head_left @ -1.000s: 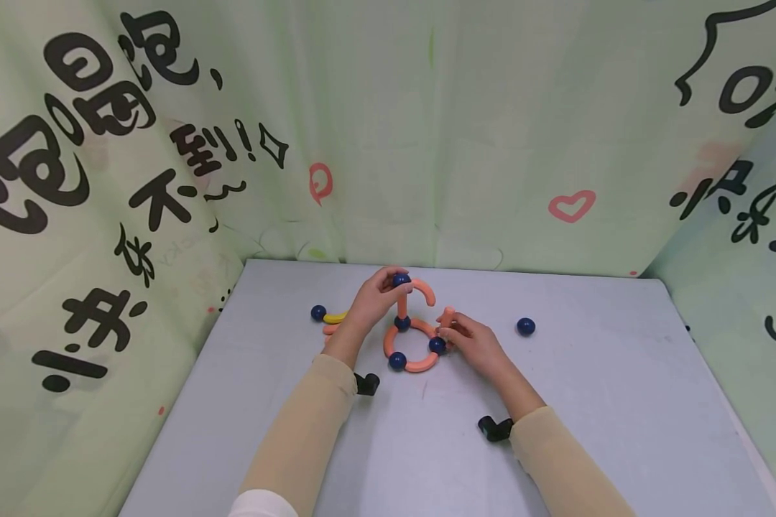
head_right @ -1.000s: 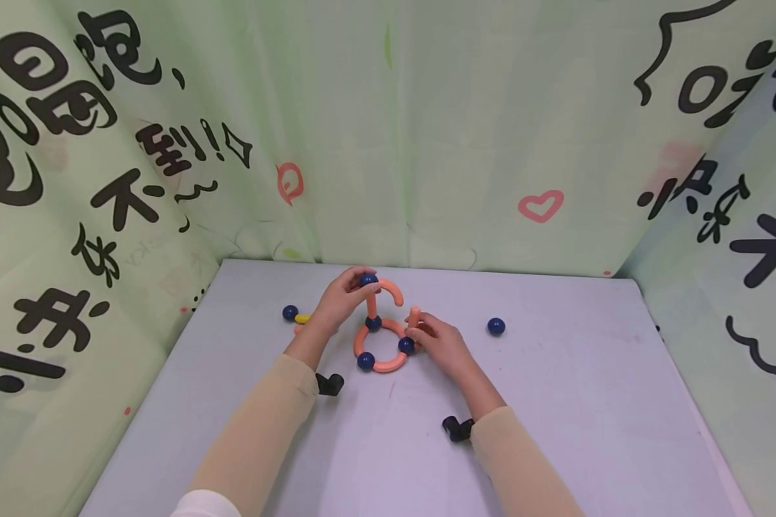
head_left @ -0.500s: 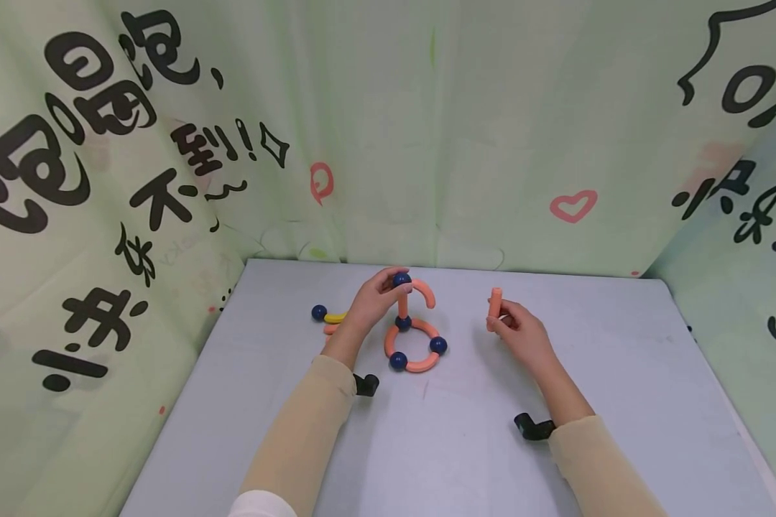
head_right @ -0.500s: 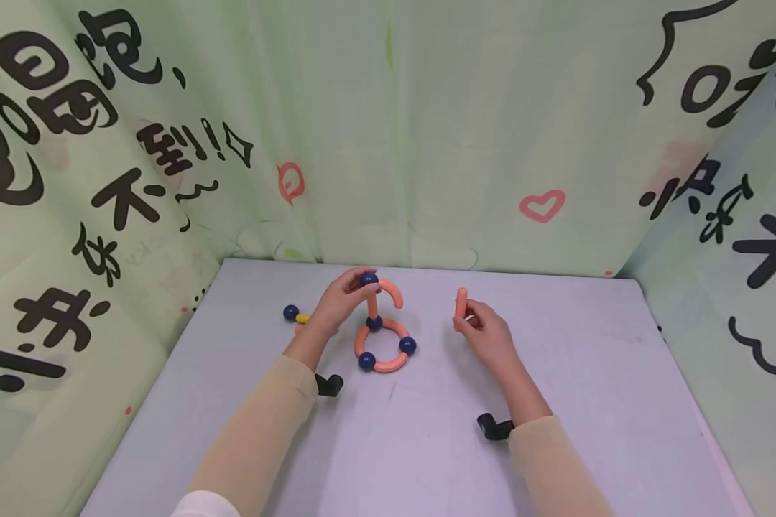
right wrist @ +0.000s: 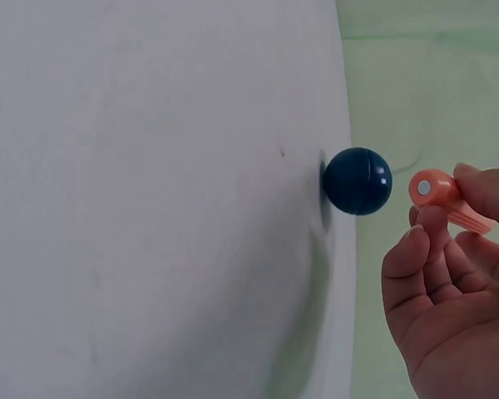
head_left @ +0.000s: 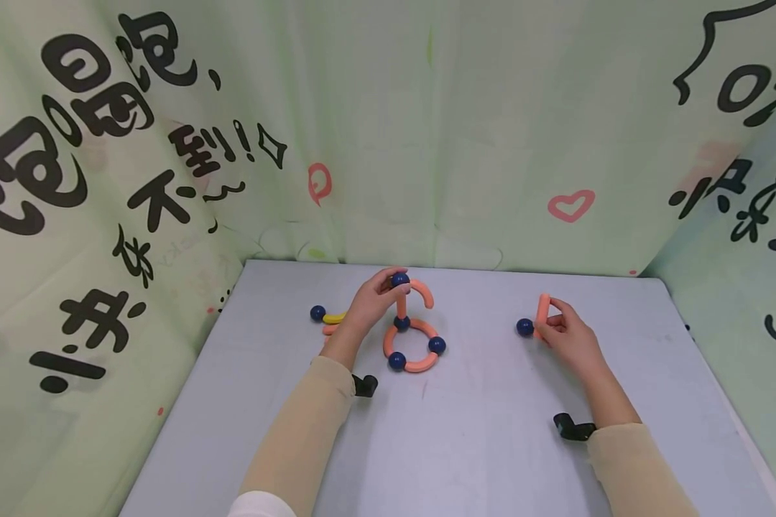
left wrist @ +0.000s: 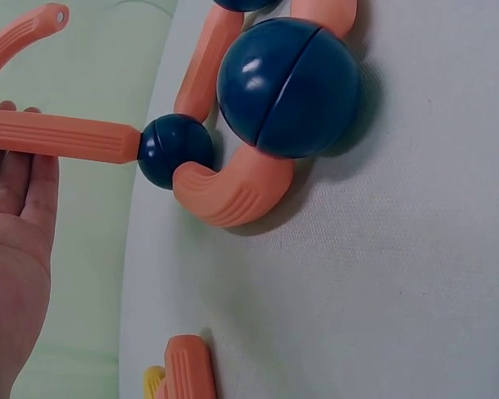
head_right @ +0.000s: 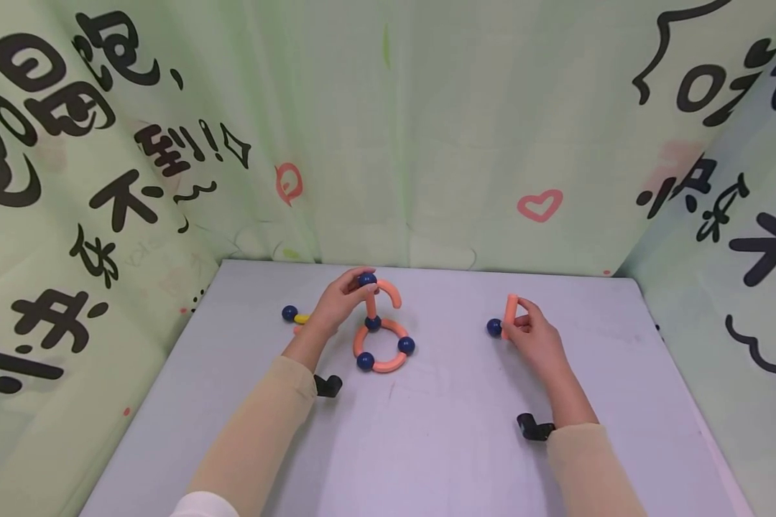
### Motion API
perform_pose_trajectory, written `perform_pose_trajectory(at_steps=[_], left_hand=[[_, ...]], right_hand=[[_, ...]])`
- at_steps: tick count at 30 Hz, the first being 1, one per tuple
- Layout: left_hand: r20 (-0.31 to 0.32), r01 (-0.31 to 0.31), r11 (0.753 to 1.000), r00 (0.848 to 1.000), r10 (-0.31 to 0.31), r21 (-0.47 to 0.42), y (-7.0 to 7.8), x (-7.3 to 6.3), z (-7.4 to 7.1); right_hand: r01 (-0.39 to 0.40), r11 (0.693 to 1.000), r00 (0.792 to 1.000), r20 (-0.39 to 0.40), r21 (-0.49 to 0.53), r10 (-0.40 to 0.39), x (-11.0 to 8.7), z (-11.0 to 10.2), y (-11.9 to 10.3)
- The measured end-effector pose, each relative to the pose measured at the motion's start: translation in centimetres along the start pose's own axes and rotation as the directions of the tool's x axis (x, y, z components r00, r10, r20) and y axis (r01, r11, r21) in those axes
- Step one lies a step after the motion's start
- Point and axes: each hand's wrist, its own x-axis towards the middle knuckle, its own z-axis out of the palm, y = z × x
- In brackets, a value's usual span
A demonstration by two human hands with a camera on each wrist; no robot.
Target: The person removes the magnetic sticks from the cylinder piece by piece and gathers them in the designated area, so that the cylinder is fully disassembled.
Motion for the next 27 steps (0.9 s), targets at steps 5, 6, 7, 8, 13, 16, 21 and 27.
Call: perform_pose_trajectory(at_steps=[5, 6, 7, 8, 13, 16, 21, 27], left_hand=[[-0.004, 0.002, 1.0, 1.0, -0.002, 0.006, -0.1, 0.1, -0.1], [-0.004, 0.001, 1.0, 1.0, -0.001, 0.006, -0.1, 0.1, -0.1], [-0.005, 0.001, 1.0, 1.0, -0.001, 0.006, -0.1, 0.1, -0.1], [-0.006, 0.0, 1.0, 1.0, 0.0, 0.008, -0.1, 0.1, -0.1], [-0.003, -0.024, 1.0, 1.0, 0.024, 0.003, -0.2, 0.1, -0.2], [0.013, -0.047, 0.999, 0.999, 0.047, -0.011, -0.2, 0.0, -0.1], [0.015, -0.058, 0.998, 0.998, 0.059, -0.013, -0.4, 0.0, -0.2], [0.009, -0.059, 0.998, 0.998, 0.059, -0.01, -0.5, 0.1, -0.2]], right_hand=[[-0.025, 0.998, 0.999, 0.025, -0.049, 0.026, 0.3, -0.1, 1.3], [-0.033, 0.997, 0.999, 0.034, -0.064, 0.035, 0.4, -0.1, 1.5], [-0.041, 0.996, 0.998, 0.047, -0.079, 0.045, 0.4, -0.2, 1.6], [-0.051, 0.994, 0.997, 0.06, -0.094, 0.057, 0.4, -0.2, 1.7], [-0.098, 0.984, 0.986, 0.121, -0.152, 0.117, 0.7, -0.3, 1.9], [-0.12, 0.979, 0.979, 0.141, -0.166, 0.144, 0.9, -0.3, 2.0], [-0.112, 0.973, 0.977, 0.154, -0.201, 0.145, 1.1, -0.3, 2.0], [-0.1, 0.968, 0.976, 0.168, -0.23, 0.141, 1.3, -0.3, 1.7]])
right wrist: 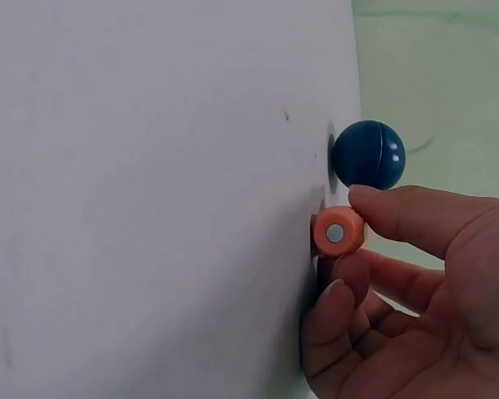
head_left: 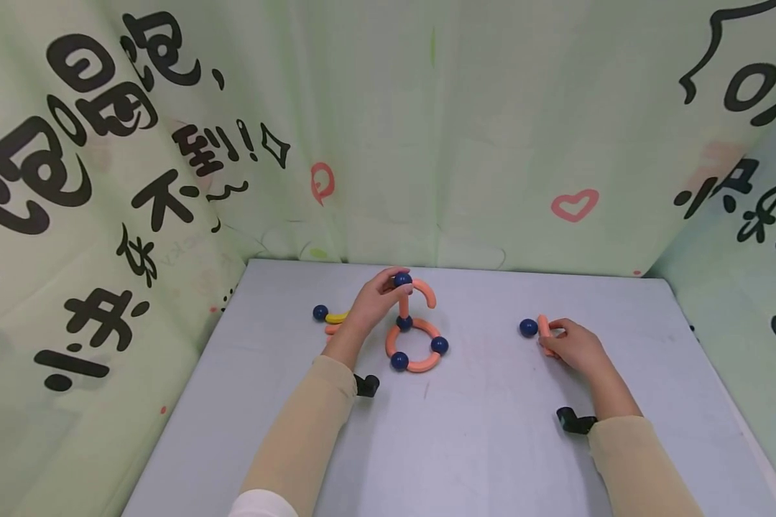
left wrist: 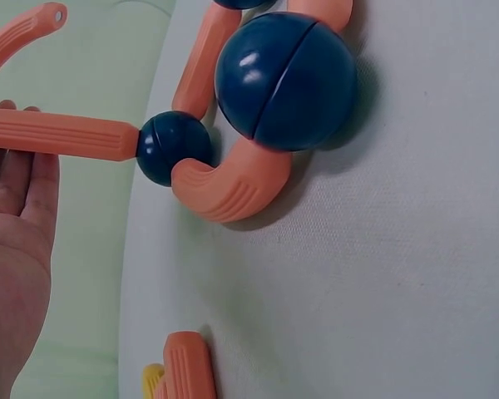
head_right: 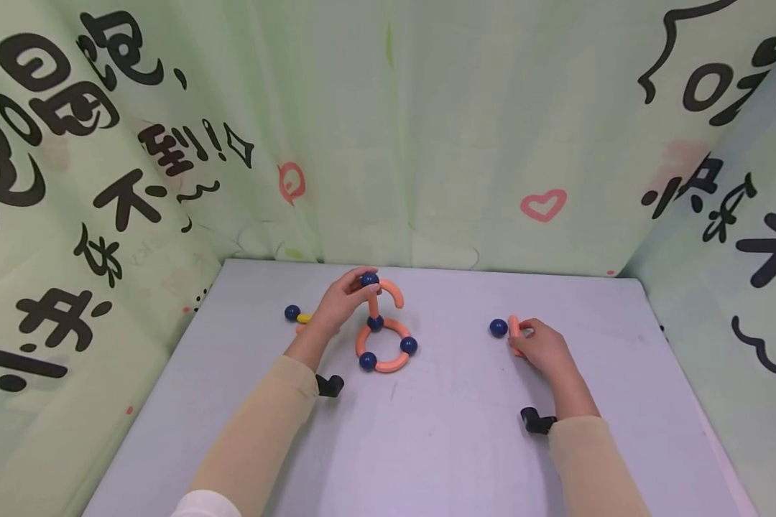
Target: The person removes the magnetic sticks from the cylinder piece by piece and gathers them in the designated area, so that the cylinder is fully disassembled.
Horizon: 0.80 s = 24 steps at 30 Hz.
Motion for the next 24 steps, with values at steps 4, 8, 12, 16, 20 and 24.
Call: perform_pose_trajectory(at_steps=[4, 8, 12, 16, 20, 24], left_hand=[[-0.002, 0.005, 1.0, 1.0, -0.005, 0.003, 0.1, 0.0, 0.0], [0.004, 0.005, 1.0, 1.0, -0.005, -0.002, 0.1, 0.0, 0.0], [0.004, 0.006, 1.0, 1.0, -0.006, -0.008, 0.2, 0.0, 0.1], [-0.003, 0.018, 1.0, 1.0, -0.018, -0.005, 0.3, 0.0, 0.2], [-0.004, 0.029, 1.0, 1.0, -0.029, 0.002, 0.3, 0.0, 0.3], [0.004, 0.027, 1.0, 1.0, -0.027, -0.011, 0.2, -0.2, 0.4]], right_hand=[[-0.023, 0.999, 0.999, 0.021, -0.028, 0.023, -0.2, -0.4, -0.6], [-0.011, 0.998, 1.0, -0.023, -0.068, 0.009, -0.6, -0.9, -2.0], [0.089, 0.995, 0.991, -0.092, -0.046, -0.093, -1.3, -1.4, -4.5], [0.188, 0.982, 0.978, -0.101, 0.026, -0.185, -2.0, -1.4, -7.5], [0.243, 0.963, 0.967, -0.102, 0.114, -0.232, -2.1, -0.7, -10.0], [0.292, 0.95, 0.955, -0.096, 0.112, -0.282, -1.4, 0.6, -12.6]])
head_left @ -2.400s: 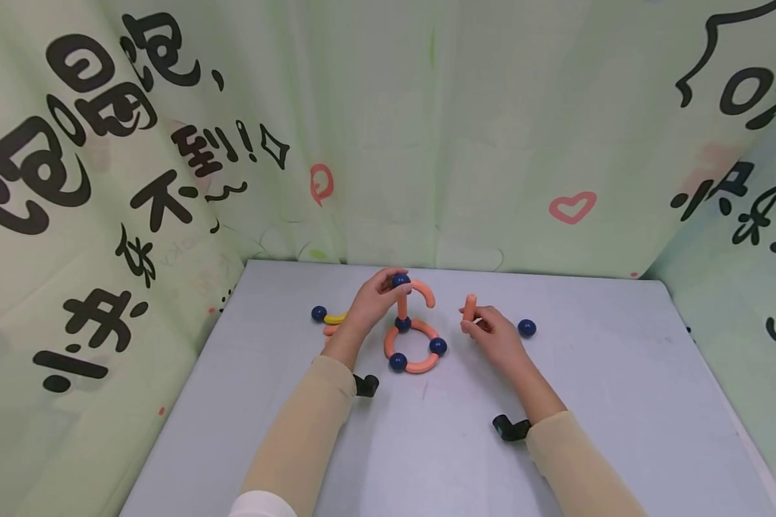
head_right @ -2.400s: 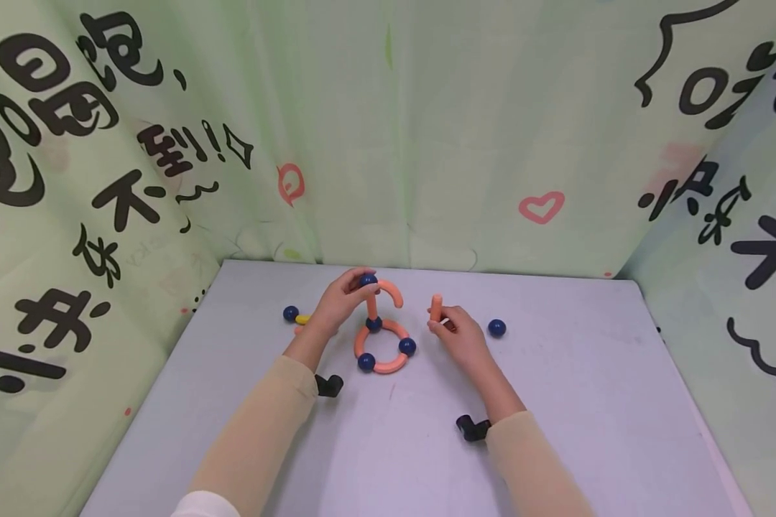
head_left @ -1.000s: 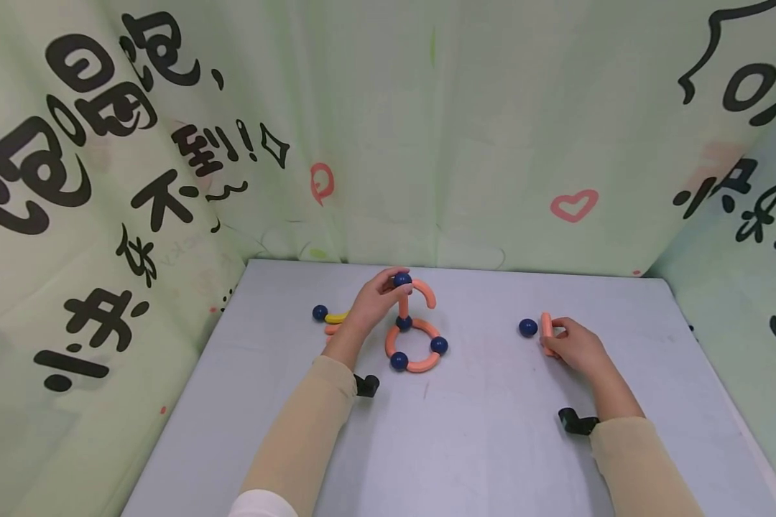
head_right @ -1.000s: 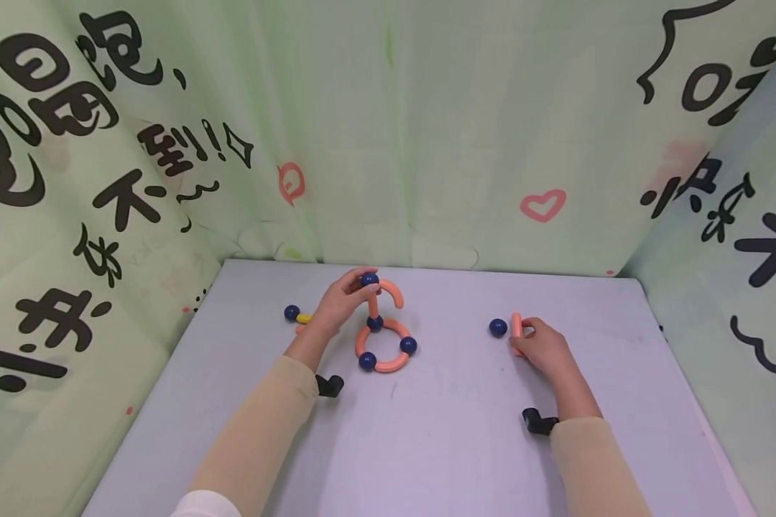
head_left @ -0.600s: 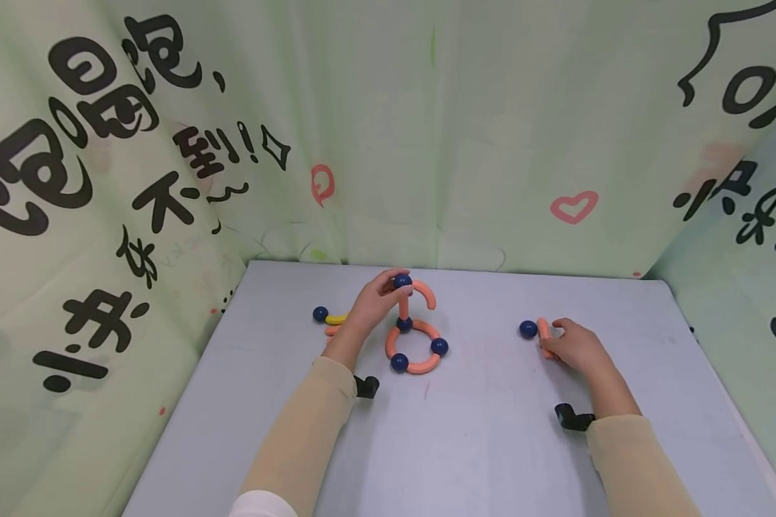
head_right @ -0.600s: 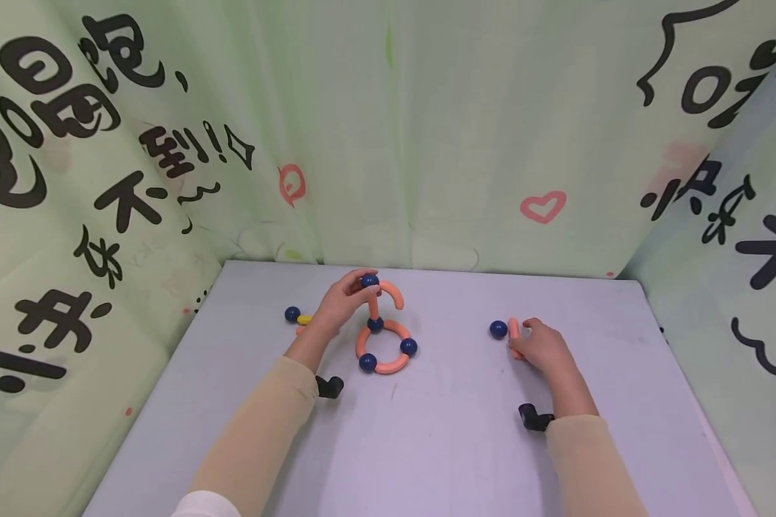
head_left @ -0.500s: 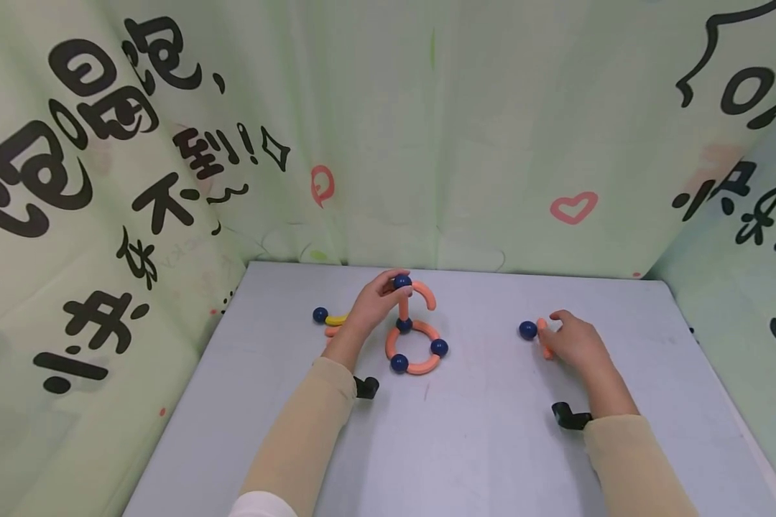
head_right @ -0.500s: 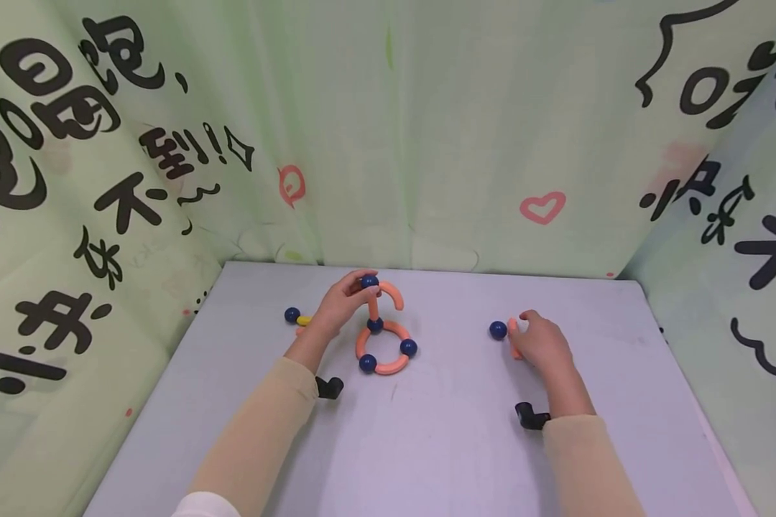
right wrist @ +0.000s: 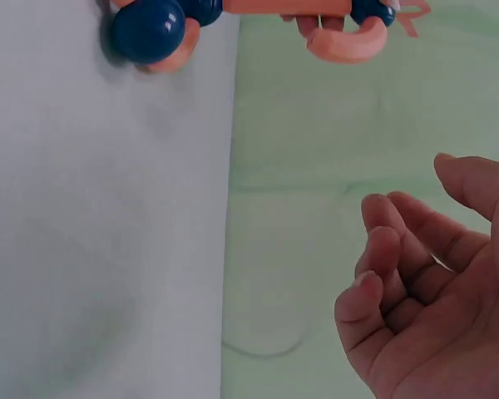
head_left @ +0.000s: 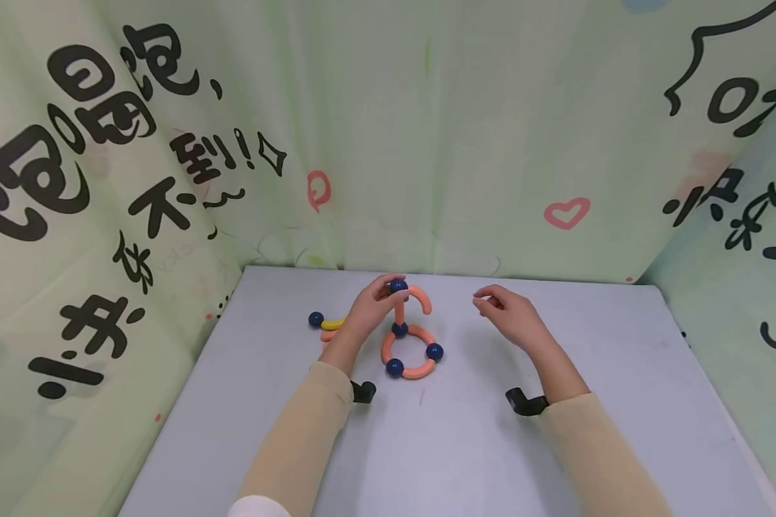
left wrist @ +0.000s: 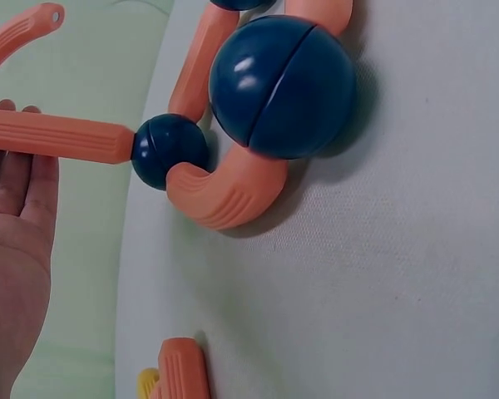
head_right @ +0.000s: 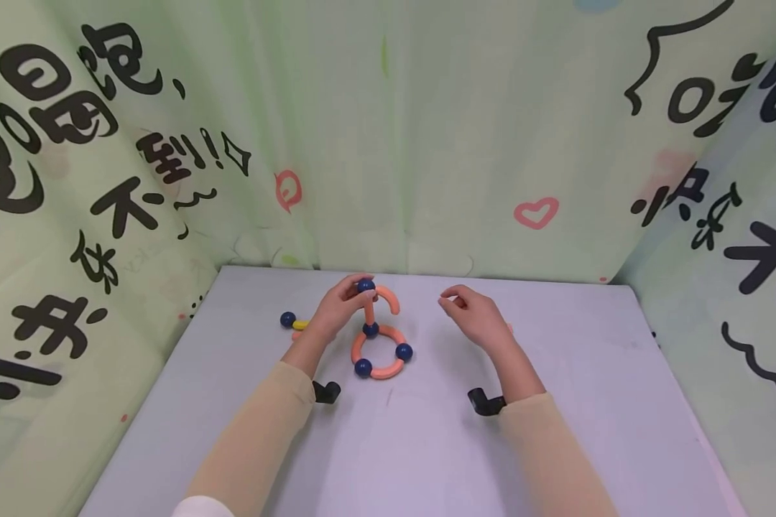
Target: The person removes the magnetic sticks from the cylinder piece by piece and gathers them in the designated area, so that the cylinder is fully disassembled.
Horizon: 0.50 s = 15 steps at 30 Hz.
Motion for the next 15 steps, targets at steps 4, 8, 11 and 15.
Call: perform_pose_trajectory(at_steps=[4, 8, 11, 15], left_hand=[[0.006, -0.004, 1.0, 1.0, 0.004, -0.005, -0.1, -0.1, 0.0], [0.017, -0.009, 1.0, 1.0, 0.009, -0.001, -0.3, -0.1, 0.1], [0.024, -0.028, 1.0, 0.999, 0.028, -0.005, -0.4, 0.0, 0.1], [0.027, -0.043, 0.999, 0.999, 0.043, -0.013, -0.5, 0.0, -0.1]], right_hand=[[0.034, 0.999, 0.999, 0.036, 0.009, -0.034, 1.0, 1.7, -2.1], [0.041, 0.998, 0.997, 0.062, 0.041, -0.043, 1.8, 3.0, -3.5], [0.056, 0.997, 0.995, 0.077, 0.059, -0.061, 2.4, 3.8, -4.3], [0.072, 0.993, 0.992, 0.098, 0.093, -0.081, 3.1, 4.7, -5.1]])
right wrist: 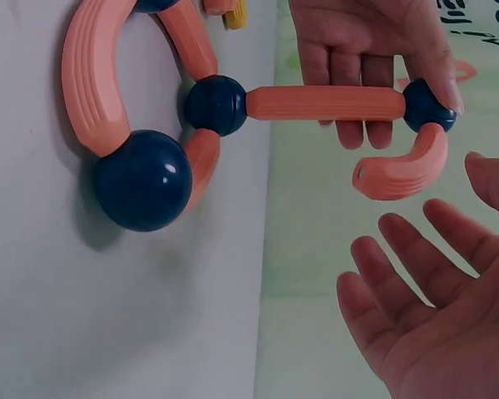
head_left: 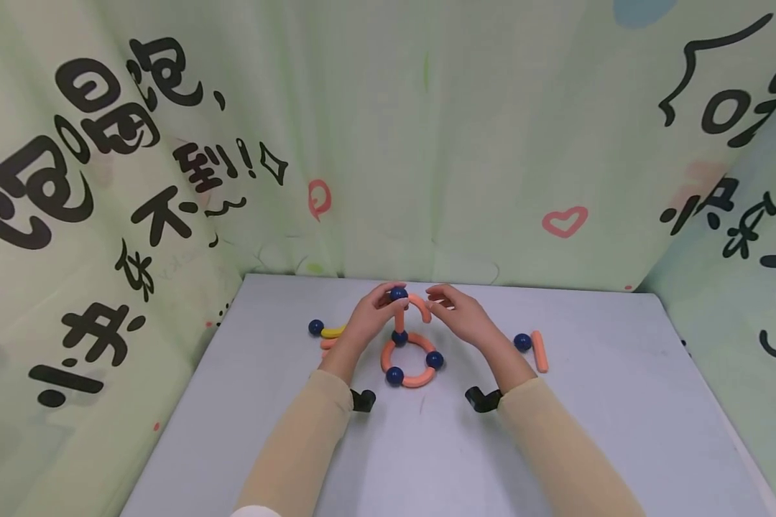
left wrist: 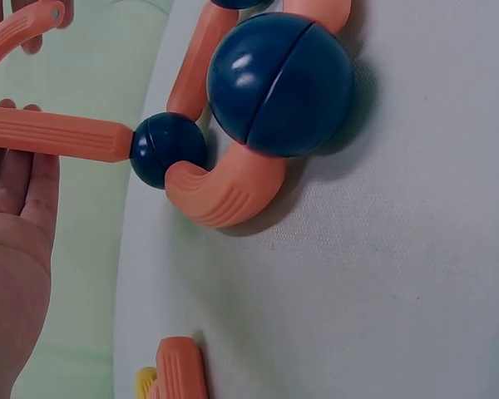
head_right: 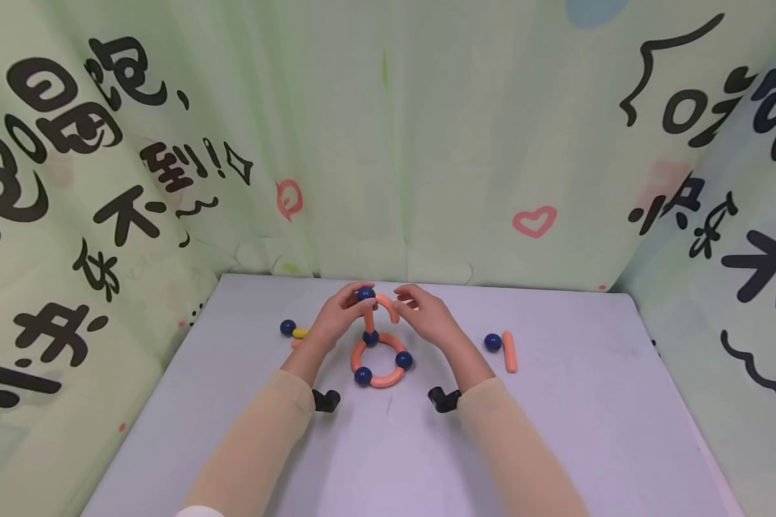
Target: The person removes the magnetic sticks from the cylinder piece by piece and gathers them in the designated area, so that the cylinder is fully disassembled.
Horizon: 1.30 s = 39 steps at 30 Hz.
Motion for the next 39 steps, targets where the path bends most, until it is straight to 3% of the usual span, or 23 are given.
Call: perform_pose_trajectory(at_steps=[9, 20, 31, 39], left_hand=[[-0.003, 0.004, 1.0, 1.0, -0.004, -0.002, -0.3, -0.3, 0.1], [0.007, -0.02, 1.0, 1.0, 0.02, 0.009, -0.1, -0.4, 0.0], [0.007, 0.003, 1.0, 1.0, -0.003, -0.005, 0.1, -0.2, 0.2], [0.005, 0.011, 1.0, 1.0, -0.011, -0.015, 0.0, -0.2, 0.2]], right_hand=[[0.002, 0.989, 0.999, 0.054, 0.145, -0.01, 0.8, 1.7, -0.3], [0.035, 0.992, 0.999, 0.024, 0.123, -0.038, 1.3, 2.2, -0.3], [-0.039, 0.988, 0.999, -0.001, 0.149, 0.039, 0.7, 0.5, 1.3], [-0.101, 0.989, 0.994, -0.029, 0.107, 0.104, -0.6, -1.4, 4.2]])
